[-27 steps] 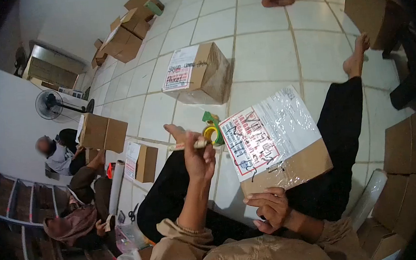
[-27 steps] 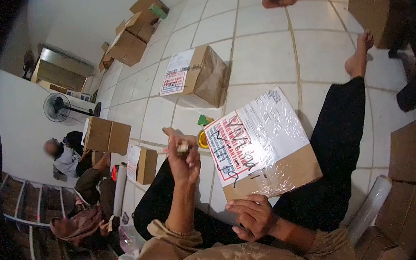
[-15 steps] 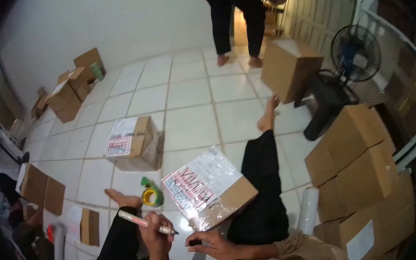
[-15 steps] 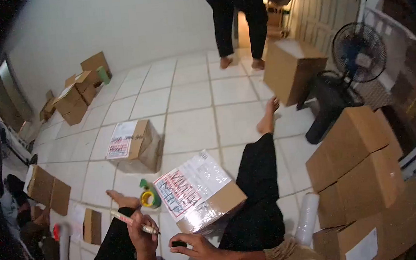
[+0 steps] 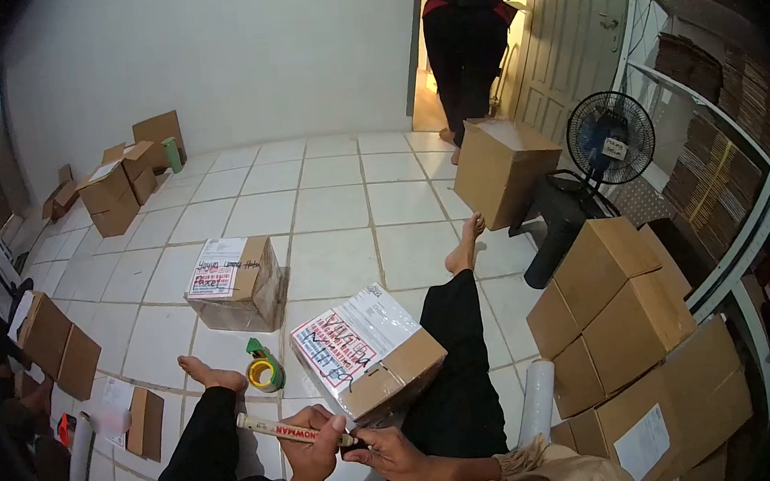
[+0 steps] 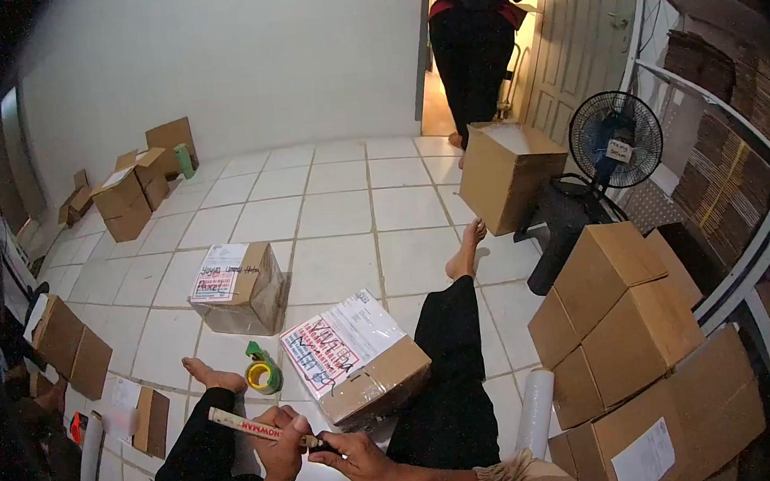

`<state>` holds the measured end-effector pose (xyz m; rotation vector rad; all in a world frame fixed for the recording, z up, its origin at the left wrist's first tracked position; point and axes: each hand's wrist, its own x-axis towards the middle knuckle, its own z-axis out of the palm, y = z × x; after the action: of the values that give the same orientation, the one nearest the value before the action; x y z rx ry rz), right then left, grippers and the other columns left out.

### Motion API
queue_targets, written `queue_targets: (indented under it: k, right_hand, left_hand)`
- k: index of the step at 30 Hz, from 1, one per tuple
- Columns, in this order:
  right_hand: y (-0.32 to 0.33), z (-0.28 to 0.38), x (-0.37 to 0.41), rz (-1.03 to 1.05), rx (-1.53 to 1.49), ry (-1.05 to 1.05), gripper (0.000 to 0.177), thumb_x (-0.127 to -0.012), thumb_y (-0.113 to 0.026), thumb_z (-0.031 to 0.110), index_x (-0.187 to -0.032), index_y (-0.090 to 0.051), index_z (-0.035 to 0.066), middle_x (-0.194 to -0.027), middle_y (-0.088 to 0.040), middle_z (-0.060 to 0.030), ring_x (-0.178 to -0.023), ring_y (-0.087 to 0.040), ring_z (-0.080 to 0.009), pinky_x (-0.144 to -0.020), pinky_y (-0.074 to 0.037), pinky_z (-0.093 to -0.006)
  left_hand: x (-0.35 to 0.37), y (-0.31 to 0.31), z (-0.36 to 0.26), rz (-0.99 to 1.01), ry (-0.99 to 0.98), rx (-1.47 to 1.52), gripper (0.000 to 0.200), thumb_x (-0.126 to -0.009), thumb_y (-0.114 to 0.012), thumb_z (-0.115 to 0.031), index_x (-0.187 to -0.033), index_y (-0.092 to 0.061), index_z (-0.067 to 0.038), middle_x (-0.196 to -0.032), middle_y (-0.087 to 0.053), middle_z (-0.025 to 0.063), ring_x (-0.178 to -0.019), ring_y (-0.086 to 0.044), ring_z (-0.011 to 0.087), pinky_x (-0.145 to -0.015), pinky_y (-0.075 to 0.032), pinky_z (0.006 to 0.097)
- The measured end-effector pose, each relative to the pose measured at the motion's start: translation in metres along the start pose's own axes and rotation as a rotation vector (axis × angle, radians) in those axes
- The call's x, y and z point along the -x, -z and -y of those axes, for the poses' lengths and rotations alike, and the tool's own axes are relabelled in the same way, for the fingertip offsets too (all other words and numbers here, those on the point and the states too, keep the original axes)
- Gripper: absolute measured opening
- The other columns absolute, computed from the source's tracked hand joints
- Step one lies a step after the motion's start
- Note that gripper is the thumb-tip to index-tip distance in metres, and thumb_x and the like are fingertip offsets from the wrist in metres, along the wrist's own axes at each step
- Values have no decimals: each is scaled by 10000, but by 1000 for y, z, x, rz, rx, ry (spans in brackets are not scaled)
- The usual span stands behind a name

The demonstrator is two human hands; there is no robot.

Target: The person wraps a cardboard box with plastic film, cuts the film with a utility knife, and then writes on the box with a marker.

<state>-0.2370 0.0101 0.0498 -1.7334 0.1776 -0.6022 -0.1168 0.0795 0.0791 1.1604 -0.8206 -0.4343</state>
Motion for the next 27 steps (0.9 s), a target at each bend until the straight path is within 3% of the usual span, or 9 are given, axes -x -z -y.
queue_targets:
  k: [3,6,11,16,19,20,23,25,27]
  right_hand:
    - [3,8,5,21,23,-7,274,-897,-560,239,-954,-565,-28,-675,-556,-146,-584,-510,-152,-547,-408,-319]
    - [3,16,8,16,-24,-40,269,-907,-544,239,-931,-558,-28,-658,-544,-130,-578,-504,-141,-541,-407,-303]
    - [4,28,12,-4,-51,-41,263,-913,-533,239,-906,-551,-23,-666,-542,-119,-592,-506,-131,-553,-415,-295]
    - [2,34,15,47,35,-17,237,-881,-575,198,-885,-537,-36,-710,-550,-159,-619,-535,-242,-589,-425,-341]
    - [3,39,14,64,-2,21,273,-892,-556,223,-854,-513,-44,-697,-532,-171,-609,-524,-287,-581,-420,-356]
    - [4,35,14,99,-25,26,299,-909,-529,251,-866,-507,-44,-679,-522,-163,-602,-522,-259,-578,-420,-350]
    - [4,32,17,205,-142,-68,342,-938,-474,298,-890,-492,-39,-662,-513,-94,-584,-492,-180,-548,-401,-315]
    - [7,33,18,437,-551,-318,357,-951,-435,339,-885,-483,-9,-651,-461,-5,-569,-427,-103,-522,-364,-270]
    - [5,21,23,501,-687,-393,364,-952,-424,360,-878,-479,8,-651,-431,17,-566,-402,-89,-520,-349,-255]
  left_hand:
    - [4,0,-8,36,29,73,296,-779,-616,-135,-594,-394,-73,-541,-497,78,-439,-441,112,-399,-354,236]
    - [3,-2,-16,-212,47,248,316,-761,-631,-144,-572,-387,-78,-529,-479,73,-428,-435,113,-394,-355,236]
    - [9,-2,-22,-29,9,195,332,-754,-630,-135,-571,-357,-85,-513,-438,58,-421,-408,116,-402,-356,234]
    - [13,3,-21,-38,1,243,309,-767,-620,-74,-527,-428,-47,-538,-516,88,-450,-441,120,-433,-358,242]
    - [15,1,-22,140,-71,127,317,-754,-615,-21,-507,-418,-38,-516,-530,103,-441,-457,133,-430,-370,245]
    - [16,-3,-21,113,-134,59,348,-738,-631,-92,-524,-358,-56,-488,-455,69,-406,-400,118,-375,-318,240]
    - [14,3,-16,228,-288,-29,283,-755,-599,-51,-541,-414,-43,-496,-513,96,-380,-444,168,-372,-358,272]
    - [16,-2,-13,295,-403,12,273,-760,-571,-54,-553,-393,-49,-480,-483,80,-359,-424,188,-362,-351,283]
    - [12,-4,-12,375,-391,64,277,-757,-564,-48,-549,-380,-50,-476,-469,75,-359,-421,191,-362,-349,284]
